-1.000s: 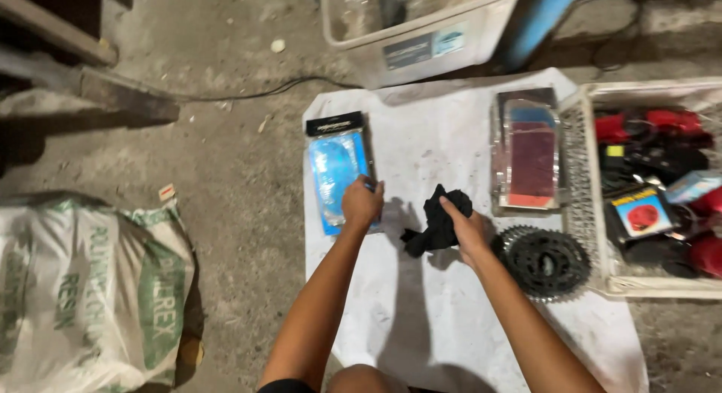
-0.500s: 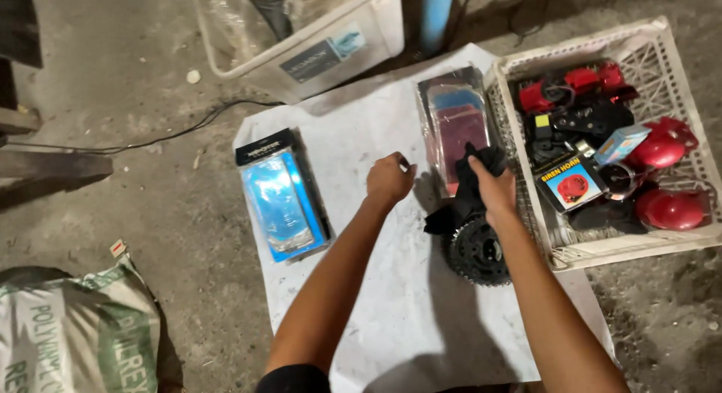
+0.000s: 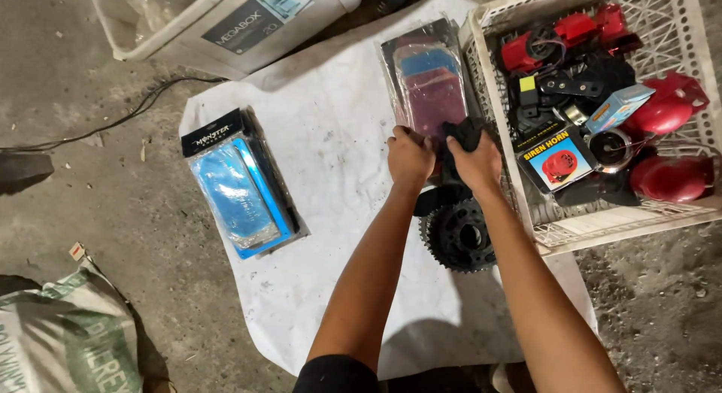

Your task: The person wipes the surface of several plastic-wrapped packages using a black cloth. They handle a blue package first, then a pink one, and return to the blue package, rubbing the cloth over the plastic surfaces repeatedly.

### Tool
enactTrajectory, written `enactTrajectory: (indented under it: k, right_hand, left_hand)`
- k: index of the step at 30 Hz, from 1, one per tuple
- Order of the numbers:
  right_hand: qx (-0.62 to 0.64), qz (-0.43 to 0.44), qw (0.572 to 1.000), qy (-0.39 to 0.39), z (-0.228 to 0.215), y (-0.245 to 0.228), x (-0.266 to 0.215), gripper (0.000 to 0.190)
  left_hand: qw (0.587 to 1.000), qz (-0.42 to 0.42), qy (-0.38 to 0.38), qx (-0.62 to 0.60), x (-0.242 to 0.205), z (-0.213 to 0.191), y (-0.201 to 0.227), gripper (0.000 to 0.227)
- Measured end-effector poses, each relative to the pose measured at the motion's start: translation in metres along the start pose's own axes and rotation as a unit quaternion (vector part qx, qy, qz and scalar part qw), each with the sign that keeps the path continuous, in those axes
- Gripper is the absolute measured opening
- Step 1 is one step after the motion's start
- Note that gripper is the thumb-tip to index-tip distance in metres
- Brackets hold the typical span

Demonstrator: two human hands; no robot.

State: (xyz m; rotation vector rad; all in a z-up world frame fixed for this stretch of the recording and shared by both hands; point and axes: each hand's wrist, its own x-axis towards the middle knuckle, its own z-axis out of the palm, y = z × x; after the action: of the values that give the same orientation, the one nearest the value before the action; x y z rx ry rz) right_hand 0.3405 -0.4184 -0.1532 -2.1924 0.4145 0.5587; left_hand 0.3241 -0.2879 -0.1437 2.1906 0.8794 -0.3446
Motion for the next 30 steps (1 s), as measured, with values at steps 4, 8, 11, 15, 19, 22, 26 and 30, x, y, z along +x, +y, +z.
enactTrajectory:
  k: [4,8,11,15,19,22,26,30]
  right_hand:
    - [-0.044,0.000,0.999,0.007,0.013,0.010,0.014,0.063]
    - [-0.077,0.003,0.997,0.021,0.019,0.016,0.019,0.061]
    - [-0.028,-0.005,1.000,0.009,0.004,0.001,0.000,0.061]
    - [0.015,0.004,1.000,-0.011,0.003,0.003,-0.002,0.068]
    - [0.077,0.015,0.996,-0.043,-0.009,-0.023,-0.032,0.075]
    - [0.031,-0.001,0.999,-0.033,-0.003,-0.008,-0.021,0.075]
    - [-0.150,-0.043,0.988,0.002,0.000,-0.004,-0.022,0.063]
    - [-0.163,-0.034,0.985,-0.039,0.015,0.011,-0.014,0.062]
  left_hand:
    - [1.000,-0.014,0.016,0.002,0.003,0.010,-0.001,0.047]
    - [0.999,-0.030,0.023,-0.001,0.004,0.012,-0.004,0.048]
    - [0.999,-0.030,0.016,-0.004,0.004,0.014,-0.009,0.045]
    - [0.999,-0.040,0.007,0.019,0.002,0.008,-0.013,0.035]
    - [0.999,-0.043,0.009,-0.004,0.012,0.029,-0.029,0.014]
    - [0.999,-0.032,0.027,0.023,0.007,0.028,-0.025,0.009]
    - [0.999,-0.042,-0.021,0.007,-0.007,0.022,-0.021,0.025]
    - [0.998,-0.047,-0.038,-0.025,-0.013,0.022,-0.023,0.031]
